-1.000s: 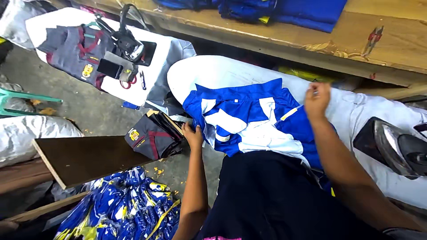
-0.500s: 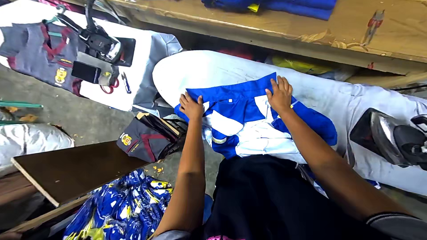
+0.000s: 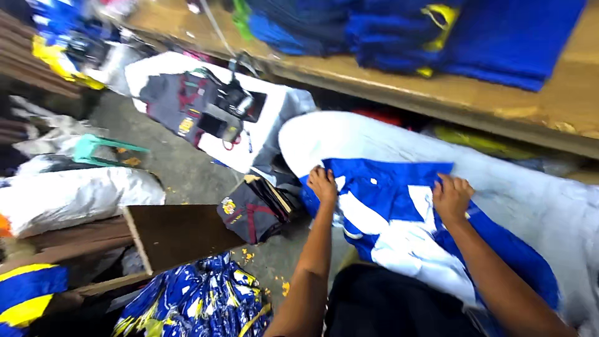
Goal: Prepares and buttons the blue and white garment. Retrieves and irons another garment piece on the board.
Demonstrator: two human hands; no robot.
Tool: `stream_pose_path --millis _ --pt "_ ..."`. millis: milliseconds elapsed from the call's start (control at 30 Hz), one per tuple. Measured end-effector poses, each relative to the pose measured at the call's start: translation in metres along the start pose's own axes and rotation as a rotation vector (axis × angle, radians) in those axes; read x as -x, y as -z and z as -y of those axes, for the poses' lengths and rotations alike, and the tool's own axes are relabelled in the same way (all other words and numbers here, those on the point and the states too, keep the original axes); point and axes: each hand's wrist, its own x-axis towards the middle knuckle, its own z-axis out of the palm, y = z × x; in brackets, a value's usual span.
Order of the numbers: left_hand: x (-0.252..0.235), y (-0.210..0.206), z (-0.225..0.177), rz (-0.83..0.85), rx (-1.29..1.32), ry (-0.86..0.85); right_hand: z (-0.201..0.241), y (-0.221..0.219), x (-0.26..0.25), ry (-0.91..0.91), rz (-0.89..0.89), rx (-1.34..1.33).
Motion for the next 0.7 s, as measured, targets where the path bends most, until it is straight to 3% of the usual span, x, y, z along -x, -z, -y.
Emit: stream_pose_path --millis 133,200,300,400,500,600,700 --pt "0.002 0.012 0.011 0.085 0.099 -0.057 0.029 0.001 0.025 0.095 -0.044 -0.058" --pt "0.009 0.028 0.027 0.052 0.216 -0.07 0.043 -0.005 0.041 0.146 -0.058 -0.099" --pt "0.038 0.058 0.073 -0.038 0.31 0.099 0.07 -0.007 0.076 0.106 0.02 -0.277" --pt "0.085 0.087 0.136 -0.117 0.342 0.276 0.118 0.008 0.108 -0.095 0.217 -0.571" --pt "0.135 0.104 0.179 -0.111 0.367 0.367 0.149 0.015 0.128 -0.239 0.59 -0.685" --pt "0.166 0.111 0.202 -0.176 0.428 0.477 0.162 0.009 0.127 -0.189 1.03 -0.627" --pt "0.177 0.117 0.217 -0.249 0.491 0.565 0.18 0.003 0.119 -0.056 1.232 -0.559"
